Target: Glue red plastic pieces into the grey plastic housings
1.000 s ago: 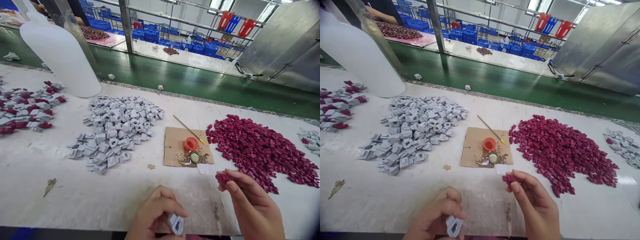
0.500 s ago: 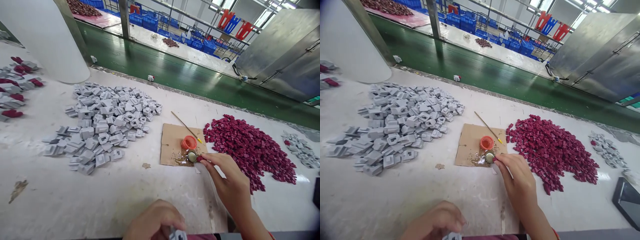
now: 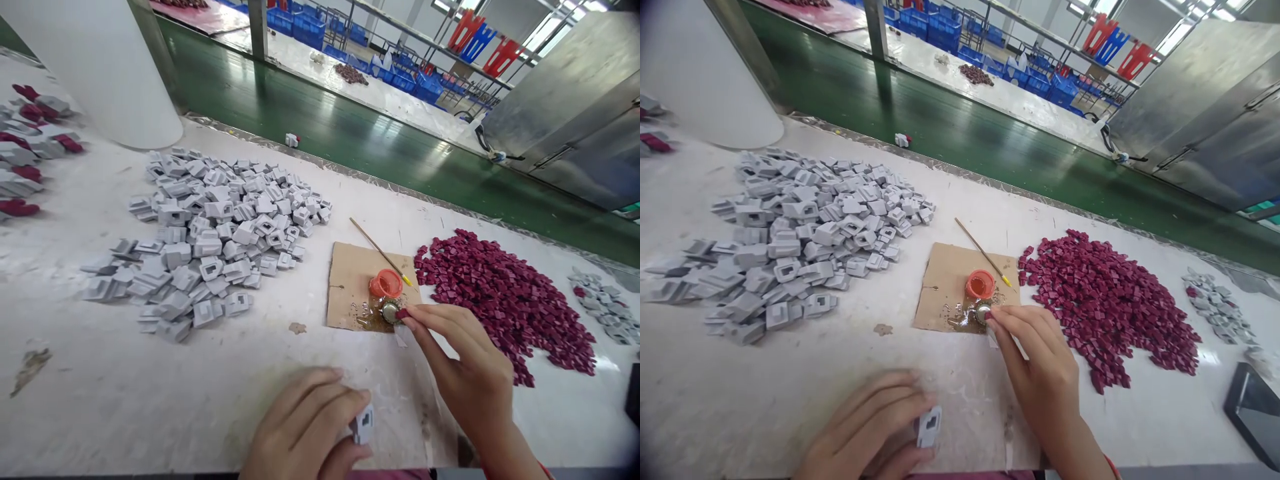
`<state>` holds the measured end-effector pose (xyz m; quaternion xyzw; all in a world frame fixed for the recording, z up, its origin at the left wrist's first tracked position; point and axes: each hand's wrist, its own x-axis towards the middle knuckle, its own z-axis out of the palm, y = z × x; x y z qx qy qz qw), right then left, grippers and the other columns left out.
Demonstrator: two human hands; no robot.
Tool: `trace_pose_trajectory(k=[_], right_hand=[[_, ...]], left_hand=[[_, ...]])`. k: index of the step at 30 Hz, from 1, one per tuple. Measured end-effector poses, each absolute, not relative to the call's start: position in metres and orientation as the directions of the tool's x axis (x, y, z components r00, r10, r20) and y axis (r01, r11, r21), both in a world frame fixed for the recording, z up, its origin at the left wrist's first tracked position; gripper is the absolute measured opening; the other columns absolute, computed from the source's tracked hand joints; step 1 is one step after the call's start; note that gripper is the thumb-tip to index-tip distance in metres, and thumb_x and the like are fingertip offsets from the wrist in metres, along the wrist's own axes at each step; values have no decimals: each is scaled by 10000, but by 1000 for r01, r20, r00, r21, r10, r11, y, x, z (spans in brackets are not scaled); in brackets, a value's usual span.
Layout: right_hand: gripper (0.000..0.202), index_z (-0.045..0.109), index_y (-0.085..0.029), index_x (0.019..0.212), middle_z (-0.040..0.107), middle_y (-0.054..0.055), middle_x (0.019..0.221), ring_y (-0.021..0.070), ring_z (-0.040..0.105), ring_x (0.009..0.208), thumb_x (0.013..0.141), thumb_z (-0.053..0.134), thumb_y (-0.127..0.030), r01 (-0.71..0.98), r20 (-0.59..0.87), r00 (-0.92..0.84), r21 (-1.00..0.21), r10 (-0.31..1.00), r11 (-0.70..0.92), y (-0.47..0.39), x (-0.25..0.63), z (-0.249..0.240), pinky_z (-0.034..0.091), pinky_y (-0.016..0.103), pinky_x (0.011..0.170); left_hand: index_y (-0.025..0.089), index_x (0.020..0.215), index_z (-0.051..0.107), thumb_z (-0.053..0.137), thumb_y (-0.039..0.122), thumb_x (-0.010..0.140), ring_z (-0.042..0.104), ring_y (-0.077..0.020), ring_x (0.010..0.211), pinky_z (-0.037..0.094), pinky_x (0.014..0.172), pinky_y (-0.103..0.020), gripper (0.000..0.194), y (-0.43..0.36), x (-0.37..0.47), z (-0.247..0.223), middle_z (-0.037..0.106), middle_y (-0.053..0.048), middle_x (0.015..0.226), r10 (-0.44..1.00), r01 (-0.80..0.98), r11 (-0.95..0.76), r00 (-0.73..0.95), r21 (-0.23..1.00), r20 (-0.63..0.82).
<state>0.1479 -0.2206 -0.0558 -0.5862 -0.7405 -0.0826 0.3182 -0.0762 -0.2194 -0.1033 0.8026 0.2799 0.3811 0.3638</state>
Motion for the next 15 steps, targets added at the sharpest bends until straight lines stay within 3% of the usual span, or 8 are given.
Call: trace_pose_trajectory(k=[2,6,11,15], right_hand=[[223,636,-176,997,672,43,925,156,617,877,827,646,-32,873,554,-3,-404,832,273,-231,139,-56,503,305,800],[250,632,-188,1000,669,31,857,158,621,821,823,596,-15,675,443,107,-689,890,261,-258,115,-64,529,284,681],[267,648,-172,935,664,38,810,163,628,772,770,600,32,625,454,154,-733,878,269,-273,94,-77,536,279,635],[262,656,-152,938,668,52,819,161,630,778,768,596,38,628,456,89,-716,886,305,-269,91,-78,550,266,620]], left_hand=[[203,1107,616,706,199,823,630,-186,1079,448,997,-245,299,-216,-76,-108,743,15,999,693,274,-680,542,680,475],[225,1009,644,716,165,788,646,-174,1038,453,937,-261,240,-221,-71,-111,749,55,950,764,375,-627,466,683,446],[219,983,636,707,122,779,637,-171,1045,450,935,-275,237,-225,-68,-107,742,44,931,799,374,-579,437,724,413],[205,987,637,692,108,785,632,-170,1043,447,933,-275,231,-225,-69,-107,738,31,926,795,375,-585,440,719,417]])
